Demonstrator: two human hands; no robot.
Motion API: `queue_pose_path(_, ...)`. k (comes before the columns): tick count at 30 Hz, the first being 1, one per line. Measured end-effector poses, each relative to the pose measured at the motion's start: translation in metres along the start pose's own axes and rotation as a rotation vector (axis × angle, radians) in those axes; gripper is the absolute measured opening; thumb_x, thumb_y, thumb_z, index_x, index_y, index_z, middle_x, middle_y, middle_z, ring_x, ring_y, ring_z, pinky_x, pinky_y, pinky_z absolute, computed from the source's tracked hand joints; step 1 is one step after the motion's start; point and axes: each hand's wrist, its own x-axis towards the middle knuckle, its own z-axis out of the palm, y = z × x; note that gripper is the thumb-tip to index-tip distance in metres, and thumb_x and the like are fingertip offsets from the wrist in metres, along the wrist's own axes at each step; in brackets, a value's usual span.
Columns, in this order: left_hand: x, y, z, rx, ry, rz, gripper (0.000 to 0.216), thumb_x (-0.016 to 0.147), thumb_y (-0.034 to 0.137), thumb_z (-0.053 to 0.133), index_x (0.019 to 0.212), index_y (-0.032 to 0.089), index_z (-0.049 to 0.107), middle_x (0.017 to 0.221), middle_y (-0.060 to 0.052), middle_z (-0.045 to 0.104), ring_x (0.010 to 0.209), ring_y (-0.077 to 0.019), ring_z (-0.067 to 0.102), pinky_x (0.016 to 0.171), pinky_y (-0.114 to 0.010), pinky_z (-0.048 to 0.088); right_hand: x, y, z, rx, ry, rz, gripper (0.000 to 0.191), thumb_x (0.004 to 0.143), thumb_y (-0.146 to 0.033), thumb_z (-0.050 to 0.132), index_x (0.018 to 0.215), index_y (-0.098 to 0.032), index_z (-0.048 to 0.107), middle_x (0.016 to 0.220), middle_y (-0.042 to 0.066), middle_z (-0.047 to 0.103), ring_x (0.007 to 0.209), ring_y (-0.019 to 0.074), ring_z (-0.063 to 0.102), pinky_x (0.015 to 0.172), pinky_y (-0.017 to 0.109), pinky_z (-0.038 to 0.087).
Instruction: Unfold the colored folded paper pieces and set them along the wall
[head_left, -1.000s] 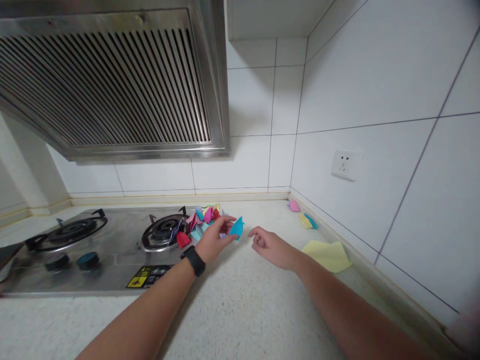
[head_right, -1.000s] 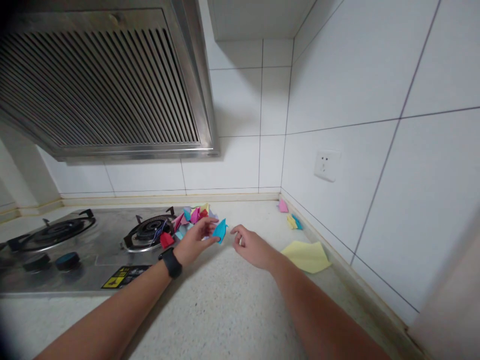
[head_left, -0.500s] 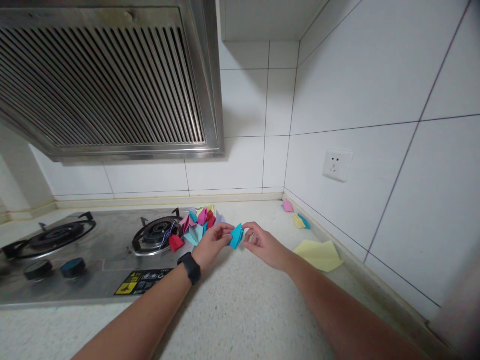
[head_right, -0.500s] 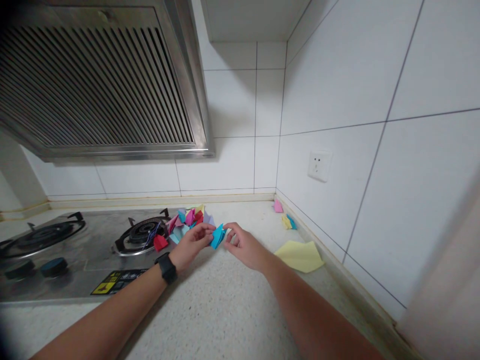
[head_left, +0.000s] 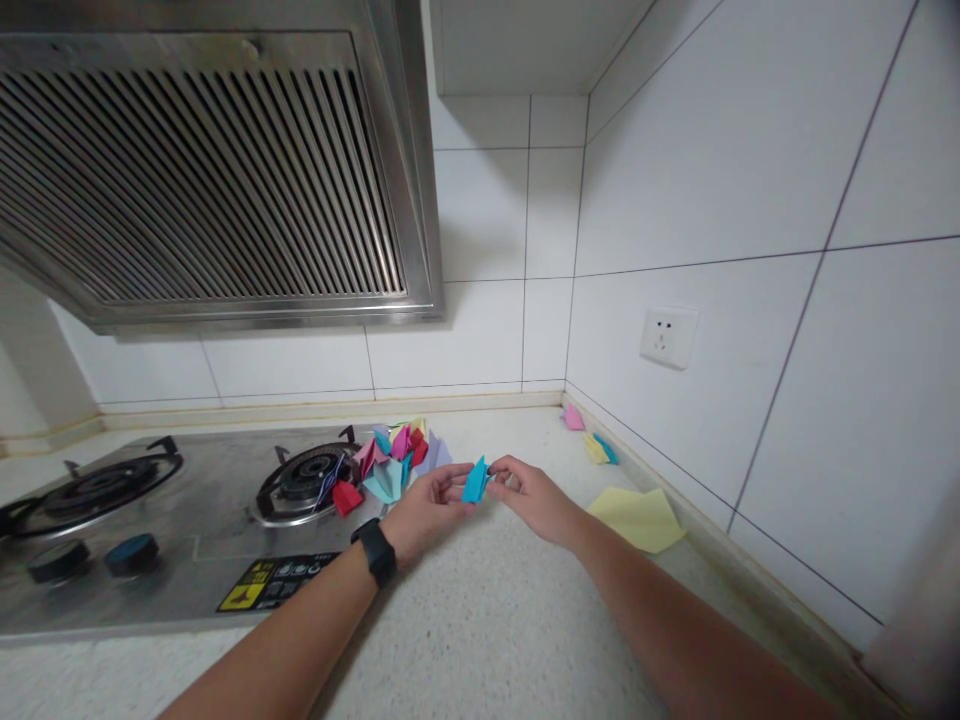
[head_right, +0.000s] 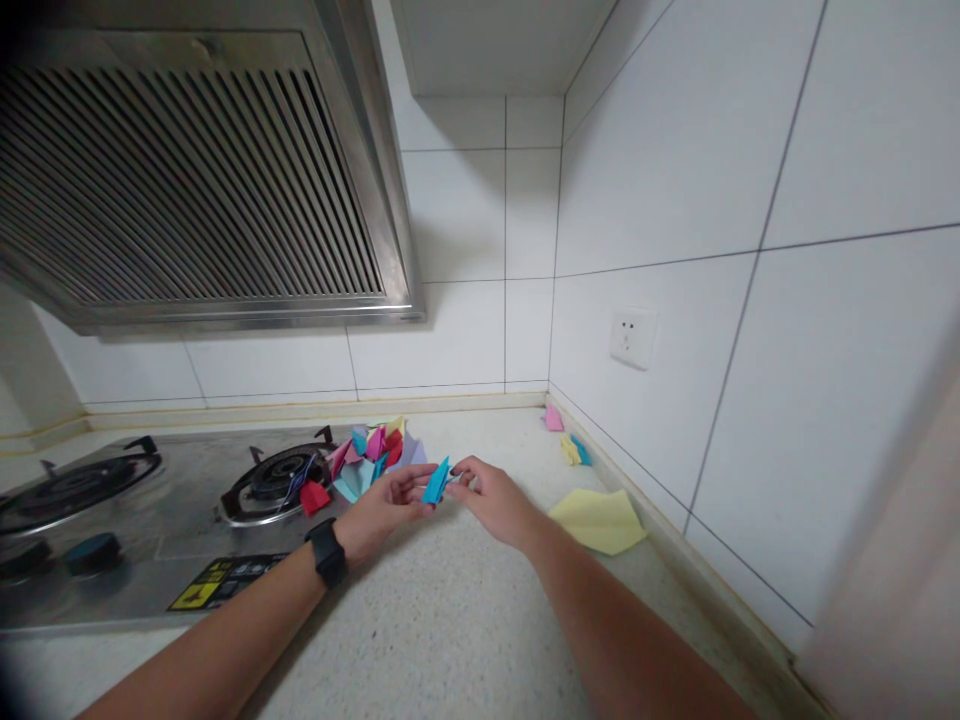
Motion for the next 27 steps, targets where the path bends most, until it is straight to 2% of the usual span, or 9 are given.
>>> queue_pose_path(3,0.0003,0.0007,-0.0008,-0.027,0.038,-0.01,0.053,0.065,0.014,0.08,0.114,0.014,0.057,0.108,-0.011,0.065,0.093,-0.0152,0.062,0.084,-0.026,0.046,0.0001,0.0009,-0.0004,-0.003,-0.011,0.003,0.023,0.084,-0.036,0.058,0.101,-0.021,0.06,0.08,-0.002,0.057,0.058,0.009,0.045,0.055,0.022,0.033)
queue_pose_path(8,0.0002,-0.002,-0.0038,-0.026,0.058,0.034,0.042,0.062,0.013,0.081,0.096,0.016,0.056,0.088,-0.002,0.065,0.079,-0.0107,0.061,0.075,-0.022,0.046,0.0006,0.0023,0.0003,0.004,-0.009,0.025,0.025,0.086,-0.039,0.056,0.102,-0.02,0.06,0.083,-0.001,0.059,0.057,0.0086,0.045,0.054,0.022,0.033)
queue_pose_path(11,-0.0009,-0.0029,-0.0039,0.006,0.056,0.044,0.038,0.063,0.015,0.081,0.092,0.015,0.057,0.082,0.0,0.064,0.073,-0.0094,0.059,0.071,-0.021,0.045,0.0005,0.0024,0.0003,-0.006,-0.022,0.033,0.026,0.087,-0.039,0.055,0.103,-0.02,0.059,0.083,0.0,0.06,0.058,0.0088,0.046,0.054,0.022,0.034)
queue_pose_path(16,-0.0028,0.0003,-0.0003,0.074,-0.028,-0.004,0.042,0.064,0.019,0.08,0.1,0.014,0.06,0.086,-0.004,0.066,0.074,-0.0116,0.059,0.07,-0.023,0.043,-0.0005,0.0049,0.0003,-0.027,-0.03,0.03,0.025,0.089,-0.04,0.052,0.103,-0.02,0.059,0.08,0.0,0.059,0.062,0.0105,0.05,0.055,0.022,0.035)
queue_pose_path(27,-0.0008,-0.0021,-0.0053,0.097,0.05,0.027,0.032,0.065,0.022,0.081,0.092,0.014,0.067,0.087,-0.004,0.07,0.075,-0.013,0.062,0.074,-0.024,0.044,-0.0012,-0.0021,-0.0011,-0.028,-0.003,0.004,0.024,0.09,-0.039,0.05,0.103,-0.021,0.06,0.076,-0.001,0.058,0.062,0.0111,0.05,0.056,0.023,0.037)
